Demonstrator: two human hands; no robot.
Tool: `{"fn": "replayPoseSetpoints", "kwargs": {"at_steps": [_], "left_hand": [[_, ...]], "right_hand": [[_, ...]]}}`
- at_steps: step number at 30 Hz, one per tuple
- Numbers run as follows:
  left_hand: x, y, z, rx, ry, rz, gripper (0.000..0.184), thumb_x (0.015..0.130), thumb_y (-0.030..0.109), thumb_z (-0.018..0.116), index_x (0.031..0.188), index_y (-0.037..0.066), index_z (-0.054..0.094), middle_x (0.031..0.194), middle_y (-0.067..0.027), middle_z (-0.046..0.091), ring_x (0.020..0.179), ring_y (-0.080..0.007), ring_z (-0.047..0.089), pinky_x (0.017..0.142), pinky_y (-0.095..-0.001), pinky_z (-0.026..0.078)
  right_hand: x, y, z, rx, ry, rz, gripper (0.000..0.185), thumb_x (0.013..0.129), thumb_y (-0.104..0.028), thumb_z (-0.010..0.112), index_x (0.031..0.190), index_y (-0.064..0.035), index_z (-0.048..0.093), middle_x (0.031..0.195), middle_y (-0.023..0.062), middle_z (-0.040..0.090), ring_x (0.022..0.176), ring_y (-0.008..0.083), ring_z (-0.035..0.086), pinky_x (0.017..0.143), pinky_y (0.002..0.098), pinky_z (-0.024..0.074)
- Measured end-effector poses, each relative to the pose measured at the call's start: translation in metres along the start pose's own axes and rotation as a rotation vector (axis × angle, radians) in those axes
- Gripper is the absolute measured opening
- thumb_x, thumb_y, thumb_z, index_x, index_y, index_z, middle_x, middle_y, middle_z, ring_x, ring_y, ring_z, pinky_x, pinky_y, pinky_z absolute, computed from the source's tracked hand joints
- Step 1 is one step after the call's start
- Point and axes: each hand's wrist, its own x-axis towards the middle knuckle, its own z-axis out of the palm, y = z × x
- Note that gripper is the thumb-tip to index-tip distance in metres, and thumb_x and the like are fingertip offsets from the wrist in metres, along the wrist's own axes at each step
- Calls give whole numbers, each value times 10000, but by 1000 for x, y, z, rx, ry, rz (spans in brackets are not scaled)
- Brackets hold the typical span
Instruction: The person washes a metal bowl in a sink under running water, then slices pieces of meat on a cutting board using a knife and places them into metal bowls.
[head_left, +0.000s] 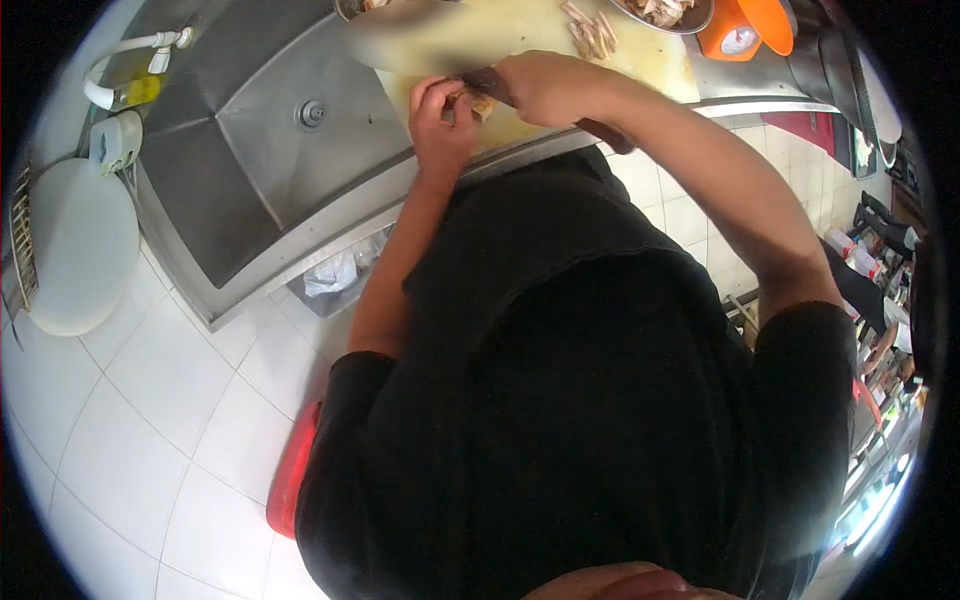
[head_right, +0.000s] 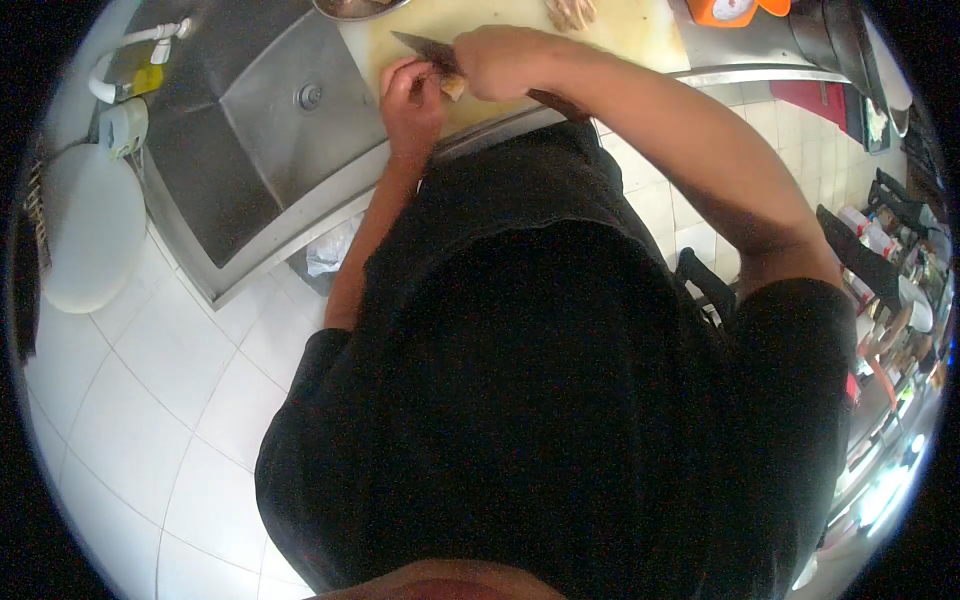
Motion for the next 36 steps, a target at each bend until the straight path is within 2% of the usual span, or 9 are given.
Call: {"fn": "replayPoseSetpoints", "kwargs": {"at_steps": [3,6,12,14,20,24,30,32,36], "left_hand": [[1,0,-9,1,-38,27,200,858,-4,697,1056,22,706,1177,-181,636,1030,-323,673,837,-373,601],[-3,-3,-4,-56,-25,6,208,857,-24,692,1062,14,705,1173,-182,631,1017,-319,676,826,-366,604],[-3,-3,-6,-74,-26,-30,206,857,-45,697,1057,1,705,1190,-177,635,1029,-300,681,832,-360,605],[-6,1,-6,-112,-27,-71,192,865,-40,712,1052,3,714,1184,-169,658,1060,-283,688,869,-359,600],[-5,0,-3,-53,3,-2,201,854,-28,702,1053,0,701,1195,-180,631,1030,-312,683,831,-366,615],[-8,-8,-1,-123,-28,-62,193,864,-23,699,1055,-1,706,1183,-180,647,1045,-309,683,833,-364,600],[-2,-8,-4,-38,-23,12,171,890,-5,701,1061,-6,712,1184,-182,659,1073,-315,676,904,-383,569],[-9,-2,-4,-100,-47,-84,167,894,2,705,1060,-5,712,1192,-185,656,1080,-316,675,915,-385,567],[-12,-2,-3,-80,-22,-52,166,891,1,705,1056,0,712,1210,-189,652,1072,-317,677,898,-381,573]], "right_hand": [[8,-1,-2,21,33,19,273,828,-71,613,1034,79,710,988,328,715,983,458,719,865,527,556],[-11,12,3,-31,-1,-58,302,882,-62,565,1150,73,601,1030,307,701,1052,459,678,876,526,526],[-2,-13,13,92,98,103,319,856,-51,610,1154,59,594,1046,287,704,1052,455,680,873,532,534],[-19,-16,7,64,69,108,323,845,-50,622,1147,60,595,1047,286,704,1053,456,680,876,532,533],[9,-2,16,19,36,74,324,843,-57,619,1143,63,597,1051,294,699,1065,461,676,893,518,533],[-2,1,11,-37,-17,23,326,851,-51,609,1158,60,592,1063,307,696,1069,467,674,903,518,530],[11,-12,34,70,184,134,332,872,-84,605,1162,76,626,1079,310,712,1076,438,698,889,513,555],[-4,-11,26,133,127,156,338,879,-78,606,1175,85,602,1090,313,706,1090,445,688,899,515,549],[-31,-5,29,126,72,148,295,926,-71,564,1186,68,564,1032,316,690,1042,469,673,891,518,524]]}}
